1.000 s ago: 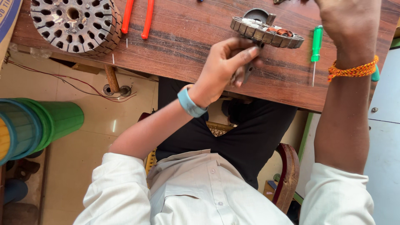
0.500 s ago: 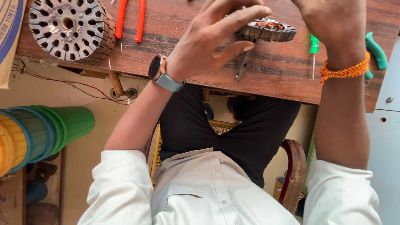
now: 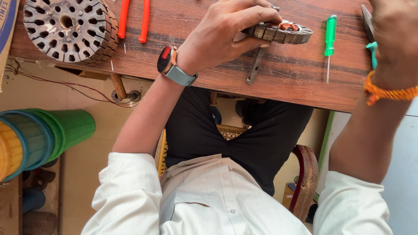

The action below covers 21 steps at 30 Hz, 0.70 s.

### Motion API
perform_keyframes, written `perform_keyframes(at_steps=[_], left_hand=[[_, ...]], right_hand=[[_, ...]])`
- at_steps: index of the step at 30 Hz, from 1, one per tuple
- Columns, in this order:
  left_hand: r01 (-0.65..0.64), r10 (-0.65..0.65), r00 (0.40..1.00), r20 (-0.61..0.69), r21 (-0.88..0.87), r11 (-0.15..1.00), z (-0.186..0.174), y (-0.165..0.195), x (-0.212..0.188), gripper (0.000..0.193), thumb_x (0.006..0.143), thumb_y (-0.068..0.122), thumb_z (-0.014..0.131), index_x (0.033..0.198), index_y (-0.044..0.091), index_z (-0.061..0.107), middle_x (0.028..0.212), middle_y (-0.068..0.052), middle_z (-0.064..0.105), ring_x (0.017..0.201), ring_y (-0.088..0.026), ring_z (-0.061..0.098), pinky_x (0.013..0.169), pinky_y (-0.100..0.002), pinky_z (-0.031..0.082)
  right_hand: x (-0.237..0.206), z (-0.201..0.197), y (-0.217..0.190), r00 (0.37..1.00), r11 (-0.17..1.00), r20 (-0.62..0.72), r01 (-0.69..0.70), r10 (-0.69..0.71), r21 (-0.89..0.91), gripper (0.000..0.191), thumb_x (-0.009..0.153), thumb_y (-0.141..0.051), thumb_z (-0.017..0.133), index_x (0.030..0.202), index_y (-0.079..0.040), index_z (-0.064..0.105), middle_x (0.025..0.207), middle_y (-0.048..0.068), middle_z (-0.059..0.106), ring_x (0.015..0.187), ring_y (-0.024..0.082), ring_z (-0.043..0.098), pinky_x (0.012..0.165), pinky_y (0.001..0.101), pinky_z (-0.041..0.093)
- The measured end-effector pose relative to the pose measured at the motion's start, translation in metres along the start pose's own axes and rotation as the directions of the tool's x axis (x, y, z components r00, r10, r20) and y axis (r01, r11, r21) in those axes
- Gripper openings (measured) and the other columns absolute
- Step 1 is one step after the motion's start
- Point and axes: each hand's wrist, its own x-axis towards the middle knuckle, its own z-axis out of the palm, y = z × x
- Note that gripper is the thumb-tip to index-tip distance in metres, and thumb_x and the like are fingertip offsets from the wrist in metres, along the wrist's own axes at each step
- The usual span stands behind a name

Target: The person manipulates a small motor stator, repeatedly inserting and adjusting thin wire or pins into its slots. They then use a marker to mark a section of the stator before continuing to insert and adjust the wire. The work is performed at a cluttered workbench with various tools visible.

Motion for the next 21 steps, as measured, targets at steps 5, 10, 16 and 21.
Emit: perform_keyframes(at_steps=[5, 10, 16, 21], left_hand=[[-0.015, 0.015, 1.0, 0.006, -0.003, 1.0, 0.001, 0.0, 0.002, 0.038, 0.1, 0.016, 0.084, 0.131, 0.012, 0.062, 0.123, -0.003, 0.069, 0.111, -0.024, 0.068, 0.097, -0.038, 0.054], [-0.003, 0.004, 1.0, 0.024, -0.007, 1.0, 0.0, 0.003, 0.002, 0.038, 0.1, 0.017, 0.084, 0.132, 0.011, 0.063, 0.12, -0.003, 0.072, 0.106, -0.022, 0.07, 0.094, -0.038, 0.054], [0.026, -0.022, 0.999, 0.041, -0.111, 0.993, -0.013, 0.007, -0.004, 0.034, 0.102, 0.016, 0.082, 0.128, 0.01, 0.062, 0.117, -0.004, 0.072, 0.106, -0.023, 0.072, 0.091, -0.035, 0.057], [0.007, -0.005, 1.0, 0.021, -0.082, 0.997, -0.021, 0.017, 0.001, 0.041, 0.097, 0.017, 0.083, 0.132, 0.009, 0.063, 0.113, -0.006, 0.072, 0.097, -0.022, 0.073, 0.083, -0.034, 0.058]], right_hand=[[-0.037, -0.005, -0.058, 0.995, 0.992, 0.1, -0.034, 0.022, 0.125, 0.005, 0.108, -0.003, 0.069, 0.107, 0.002, 0.067, 0.091, 0.002, 0.066, 0.073, 0.005, 0.058, 0.066, 0.0168, 0.044], [-0.061, 0.006, -0.108, 0.979, 0.989, 0.203, -0.028, -0.002, 0.143, 0.006, 0.105, 0.003, 0.071, 0.106, 0.005, 0.066, 0.094, 0.004, 0.068, 0.076, 0.004, 0.061, 0.067, 0.0156, 0.047], [-0.089, 0.048, -0.122, 0.971, 0.978, 0.236, -0.093, 0.048, 0.184, 0.007, 0.101, 0.007, 0.073, 0.107, 0.003, 0.072, 0.092, 0.004, 0.071, 0.081, 0.004, 0.063, 0.068, 0.0177, 0.048], [-0.11, 0.095, -0.105, 0.976, 0.997, 0.214, 0.057, -0.045, -0.052, 0.007, 0.094, 0.004, 0.077, 0.098, 0.0, 0.072, 0.074, 0.01, 0.063, 0.06, 0.012, 0.052, 0.057, 0.0254, 0.043]])
